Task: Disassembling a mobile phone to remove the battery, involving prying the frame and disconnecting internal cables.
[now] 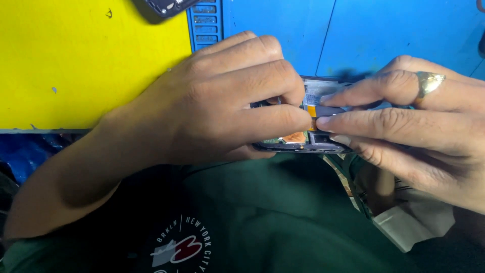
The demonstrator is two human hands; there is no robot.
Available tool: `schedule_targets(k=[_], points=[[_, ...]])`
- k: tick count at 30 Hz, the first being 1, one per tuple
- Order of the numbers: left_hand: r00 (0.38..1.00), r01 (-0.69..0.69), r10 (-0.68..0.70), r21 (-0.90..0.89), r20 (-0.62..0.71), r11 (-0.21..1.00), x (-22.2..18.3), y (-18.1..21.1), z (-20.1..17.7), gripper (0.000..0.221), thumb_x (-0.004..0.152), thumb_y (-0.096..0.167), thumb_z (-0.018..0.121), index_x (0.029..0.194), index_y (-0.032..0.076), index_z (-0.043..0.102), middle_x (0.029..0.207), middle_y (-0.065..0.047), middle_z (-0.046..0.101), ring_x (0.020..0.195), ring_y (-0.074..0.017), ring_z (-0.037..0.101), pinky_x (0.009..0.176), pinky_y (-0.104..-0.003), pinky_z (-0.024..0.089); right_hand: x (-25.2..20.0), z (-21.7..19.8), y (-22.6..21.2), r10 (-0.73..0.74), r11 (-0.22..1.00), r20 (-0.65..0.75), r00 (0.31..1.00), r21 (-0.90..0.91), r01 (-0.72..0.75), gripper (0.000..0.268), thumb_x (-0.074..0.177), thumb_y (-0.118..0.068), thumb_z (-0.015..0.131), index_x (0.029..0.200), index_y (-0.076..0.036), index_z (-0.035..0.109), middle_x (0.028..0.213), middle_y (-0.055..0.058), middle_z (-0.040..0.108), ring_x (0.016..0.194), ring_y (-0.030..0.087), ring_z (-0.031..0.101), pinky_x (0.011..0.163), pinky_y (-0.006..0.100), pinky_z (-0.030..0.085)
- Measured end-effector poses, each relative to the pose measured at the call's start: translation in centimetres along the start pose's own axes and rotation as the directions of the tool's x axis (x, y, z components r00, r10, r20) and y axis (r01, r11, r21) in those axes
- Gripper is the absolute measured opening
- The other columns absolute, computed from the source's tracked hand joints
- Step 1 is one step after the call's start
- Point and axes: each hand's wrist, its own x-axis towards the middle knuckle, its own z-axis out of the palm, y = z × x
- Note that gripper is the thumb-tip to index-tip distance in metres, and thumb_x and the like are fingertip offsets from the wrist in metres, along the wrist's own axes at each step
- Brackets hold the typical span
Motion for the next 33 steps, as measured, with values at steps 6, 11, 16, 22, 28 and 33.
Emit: schedule_targets(k=[6, 11, 16, 22, 28, 33], points=[[1.0, -0.011, 0.011, 0.032, -0.003, 0.999, 0.0, 0.2, 0.0, 0.015, 0.115, 0.0, 0.057, 0.101, 0.003, 0.058, 0.101, -0.013, 0.057, 0.085, -0.0298, 0.051, 0.075, -0.042, 0.04, -0.1, -0.1, -0.1, -0.011, 1.0, -0.014, 1.0, -0.011, 0.011, 0.027, 0.091, -0.012, 0.068, 0.116, -0.003, 0.073, 0.116, 0.016, 0.072, 0.092, 0.031, 0.068, 0.077, 0.038, 0.055], [0.999, -0.025, 0.028, 0.135, -0.019, 0.99, -0.1, 0.4, 0.3, 0.015, 0.113, -0.005, 0.056, 0.103, 0.006, 0.056, 0.098, -0.009, 0.056, 0.082, -0.0265, 0.05, 0.074, -0.039, 0.04, 0.0, -0.1, -0.4, 0.003, 1.0, 0.007, 1.0, -0.019, -0.003, 0.029, 0.092, -0.013, 0.064, 0.118, -0.004, 0.073, 0.118, 0.015, 0.07, 0.102, 0.031, 0.068, 0.087, 0.041, 0.057], [0.998, -0.054, 0.059, 0.236, -0.015, 0.97, -0.2, 0.5, 0.4, 0.013, 0.115, 0.0, 0.053, 0.106, 0.007, 0.06, 0.1, -0.008, 0.058, 0.084, -0.0239, 0.054, 0.075, -0.037, 0.045, 0.3, 0.4, -0.9, 0.033, 0.999, -0.049, 0.998, 0.02, -0.032, 0.029, 0.089, -0.011, 0.072, 0.114, 0.003, 0.072, 0.108, 0.016, 0.073, 0.095, 0.029, 0.069, 0.085, 0.037, 0.058], [0.997, -0.044, 0.061, 0.3, -0.046, 0.953, -0.6, 0.6, 0.5, 0.012, 0.113, 0.003, 0.055, 0.108, 0.009, 0.064, 0.099, -0.007, 0.059, 0.086, -0.0249, 0.061, 0.079, -0.039, 0.05, 0.3, 0.8, -1.2, 0.038, 0.999, -0.109, 0.993, 0.036, -0.034, 0.025, 0.089, -0.009, 0.073, 0.112, 0.003, 0.073, 0.106, 0.015, 0.071, 0.089, 0.028, 0.068, 0.085, 0.037, 0.057], [0.995, -0.045, 0.073, 0.328, -0.074, 0.943, -0.5, 0.5, 0.2, 0.013, 0.112, 0.003, 0.053, 0.107, 0.006, 0.064, 0.097, -0.008, 0.063, 0.085, -0.0257, 0.063, 0.074, -0.037, 0.048, 0.1, 1.1, -1.1, 0.029, 0.999, -0.133, 0.991, 0.031, -0.025, 0.024, 0.09, -0.008, 0.073, 0.111, 0.004, 0.073, 0.105, 0.017, 0.07, 0.083, 0.029, 0.066, 0.08, 0.037, 0.055], [0.998, -0.029, 0.047, 0.391, -0.036, 0.92, -0.2, 0.3, 0.1, 0.024, 0.114, 0.003, 0.047, 0.094, 0.01, 0.057, 0.089, -0.004, 0.05, 0.077, -0.0223, 0.047, 0.073, -0.036, 0.042, 0.2, 1.1, -1.1, 0.017, 1.0, -0.134, 0.991, 0.028, -0.014, 0.023, 0.091, -0.008, 0.072, 0.11, 0.005, 0.073, 0.103, 0.018, 0.069, 0.084, 0.029, 0.066, 0.08, 0.037, 0.056]])
